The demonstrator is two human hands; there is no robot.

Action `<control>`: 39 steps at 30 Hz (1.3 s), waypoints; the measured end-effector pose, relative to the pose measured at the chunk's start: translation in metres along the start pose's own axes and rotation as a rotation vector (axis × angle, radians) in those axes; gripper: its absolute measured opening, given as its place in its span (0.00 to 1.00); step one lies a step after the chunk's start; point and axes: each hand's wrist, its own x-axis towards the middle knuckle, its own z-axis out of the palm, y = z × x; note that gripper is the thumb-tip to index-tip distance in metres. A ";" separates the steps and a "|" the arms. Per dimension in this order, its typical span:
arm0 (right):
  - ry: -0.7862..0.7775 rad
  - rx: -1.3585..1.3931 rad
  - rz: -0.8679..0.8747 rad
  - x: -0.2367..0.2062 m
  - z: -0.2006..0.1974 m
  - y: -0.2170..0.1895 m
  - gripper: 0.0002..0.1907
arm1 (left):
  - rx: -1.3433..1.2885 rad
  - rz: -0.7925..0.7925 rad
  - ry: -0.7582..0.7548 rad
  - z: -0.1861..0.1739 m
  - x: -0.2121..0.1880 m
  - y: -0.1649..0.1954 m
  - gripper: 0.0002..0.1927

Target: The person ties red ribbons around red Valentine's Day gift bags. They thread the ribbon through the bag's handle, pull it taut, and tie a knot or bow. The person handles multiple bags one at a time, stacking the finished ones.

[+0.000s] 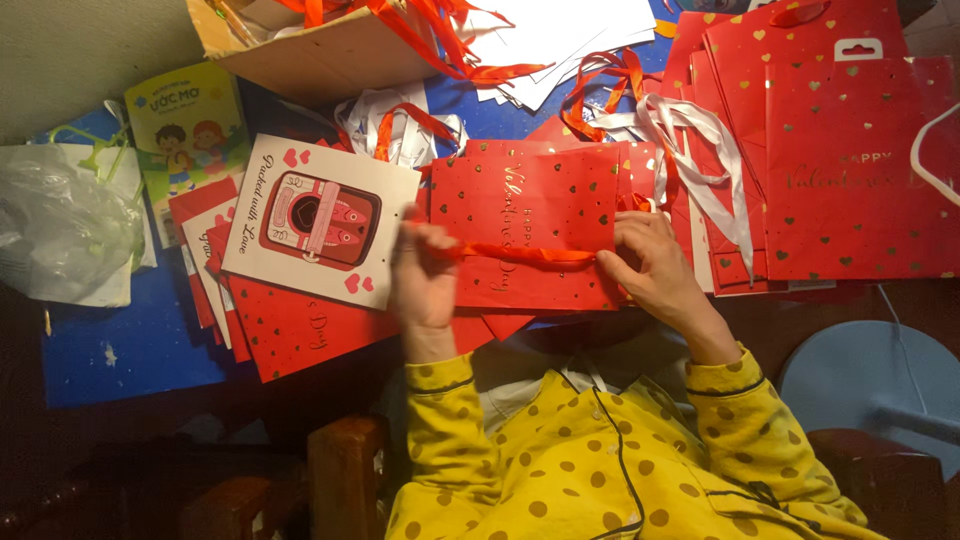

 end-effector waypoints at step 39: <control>0.046 0.169 0.104 -0.004 0.007 0.007 0.37 | 0.099 -0.807 -0.517 0.110 -0.073 -0.073 0.11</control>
